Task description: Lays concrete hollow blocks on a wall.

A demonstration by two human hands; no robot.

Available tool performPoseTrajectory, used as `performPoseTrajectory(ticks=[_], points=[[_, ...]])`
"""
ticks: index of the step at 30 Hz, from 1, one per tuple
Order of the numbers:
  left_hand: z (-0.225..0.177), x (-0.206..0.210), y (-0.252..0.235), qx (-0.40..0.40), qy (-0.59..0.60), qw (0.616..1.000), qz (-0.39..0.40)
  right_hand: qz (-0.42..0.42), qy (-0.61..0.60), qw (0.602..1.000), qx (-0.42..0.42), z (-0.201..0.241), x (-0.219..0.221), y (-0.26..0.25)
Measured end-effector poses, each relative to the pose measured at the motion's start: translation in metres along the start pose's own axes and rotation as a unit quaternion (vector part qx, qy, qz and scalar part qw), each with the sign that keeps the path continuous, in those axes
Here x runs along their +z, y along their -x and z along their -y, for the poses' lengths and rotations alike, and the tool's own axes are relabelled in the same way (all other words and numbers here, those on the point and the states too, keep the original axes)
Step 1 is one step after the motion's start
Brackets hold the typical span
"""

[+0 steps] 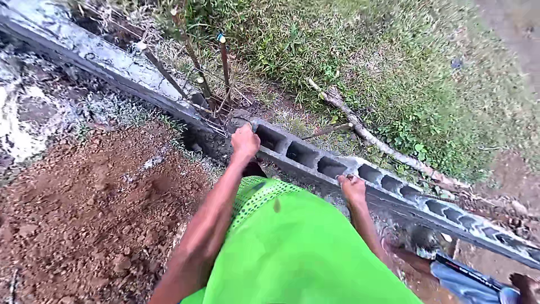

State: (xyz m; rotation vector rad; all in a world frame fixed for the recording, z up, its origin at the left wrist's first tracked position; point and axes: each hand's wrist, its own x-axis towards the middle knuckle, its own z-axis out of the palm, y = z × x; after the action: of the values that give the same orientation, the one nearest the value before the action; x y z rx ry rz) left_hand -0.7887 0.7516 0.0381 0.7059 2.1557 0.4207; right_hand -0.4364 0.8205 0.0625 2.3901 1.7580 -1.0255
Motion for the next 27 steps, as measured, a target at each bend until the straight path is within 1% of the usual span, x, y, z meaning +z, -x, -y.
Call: performPoseTrajectory(ticks=[4,7,10,15,18,22,24,27], points=[[0.002,-0.012,-0.006,0.018,-0.024,0.999,-0.015,0.008,-0.036,0.999,0.023,0.004,0.012,0.002],[0.002,-0.019,-0.010,0.017,-0.030,0.999,-0.015,0.006,-0.058,0.997,0.044,0.012,0.015,0.008],[0.003,-0.024,-0.013,0.017,-0.042,0.999,-0.009,0.013,-0.049,0.997,0.064,0.022,0.011,0.012],[0.008,-0.016,-0.017,0.022,-0.054,0.998,-0.020,-0.003,-0.029,0.998,0.056,0.016,0.008,0.014],[0.009,-0.009,-0.011,0.017,-0.052,0.998,-0.026,0.007,-0.022,0.999,0.048,0.012,0.003,0.010],[0.003,-0.007,-0.013,0.012,-0.053,0.998,-0.009,0.020,-0.032,0.997,0.068,0.008,0.004,0.006],[0.006,-0.001,-0.011,0.013,-0.050,0.999,-0.011,0.013,-0.037,0.997,0.064,0.000,0.009,0.004],[-0.002,0.000,-0.014,0.001,-0.047,0.999,-0.007,0.015,-0.027,0.998,0.063,0.000,0.008,-0.004]])
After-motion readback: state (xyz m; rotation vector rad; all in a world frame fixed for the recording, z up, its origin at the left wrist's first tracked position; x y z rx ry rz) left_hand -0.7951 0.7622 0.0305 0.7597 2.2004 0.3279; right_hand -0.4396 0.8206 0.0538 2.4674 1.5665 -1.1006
